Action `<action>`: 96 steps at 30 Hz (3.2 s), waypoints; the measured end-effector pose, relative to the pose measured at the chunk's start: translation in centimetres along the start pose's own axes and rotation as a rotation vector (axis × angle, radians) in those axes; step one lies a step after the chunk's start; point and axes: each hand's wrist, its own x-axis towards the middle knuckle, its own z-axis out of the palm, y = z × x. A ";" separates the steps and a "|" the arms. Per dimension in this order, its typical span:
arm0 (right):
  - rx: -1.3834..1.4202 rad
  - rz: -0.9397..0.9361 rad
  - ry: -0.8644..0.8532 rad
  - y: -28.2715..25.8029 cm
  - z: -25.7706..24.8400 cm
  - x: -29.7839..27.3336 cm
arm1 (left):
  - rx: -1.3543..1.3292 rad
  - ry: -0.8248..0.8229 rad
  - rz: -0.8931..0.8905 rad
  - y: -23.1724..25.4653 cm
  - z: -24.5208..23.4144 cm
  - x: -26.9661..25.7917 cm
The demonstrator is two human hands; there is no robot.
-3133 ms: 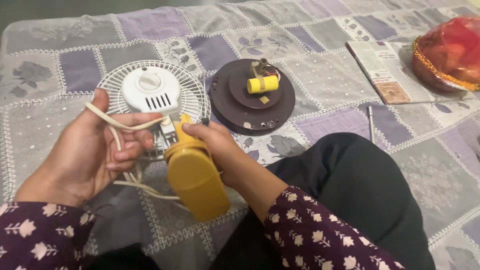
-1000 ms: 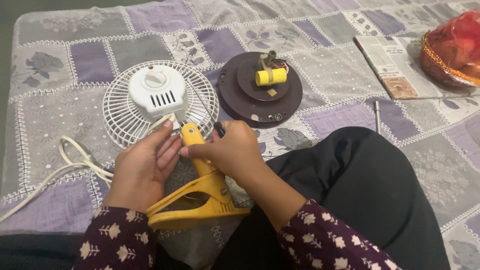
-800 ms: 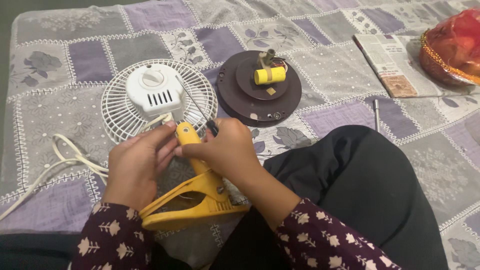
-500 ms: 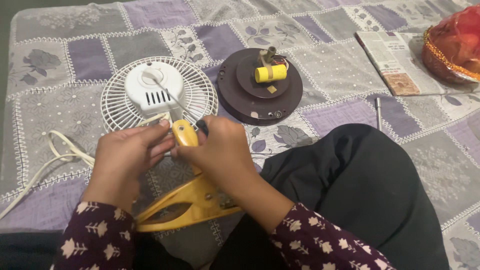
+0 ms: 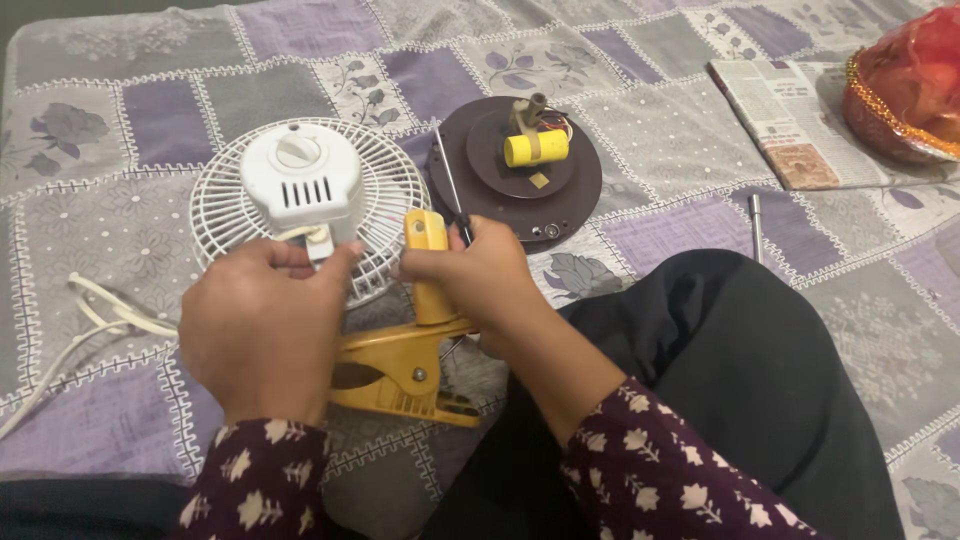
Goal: The person uses a screwdriver to tighten screws on the yellow base of a small electric fan, then attaches the white fan head to the base and secures it by hand.
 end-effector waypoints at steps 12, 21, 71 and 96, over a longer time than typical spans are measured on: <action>-0.250 -0.104 -0.120 0.2 1.1 -0.9 | -0.208 -0.081 -0.055 -1.3 0.4 0.5; 0.058 0.047 -0.360 1.4 1.5 -0.2 | -0.862 -0.516 -0.412 -4.0 -0.3 3.4; 0.153 0.133 -0.613 1.5 2.8 1.9 | -1.080 -0.370 -0.440 -4.1 1.4 2.7; 0.213 0.257 -0.534 1.1 3.1 3.2 | -1.072 -0.304 -0.550 -4.0 1.7 3.3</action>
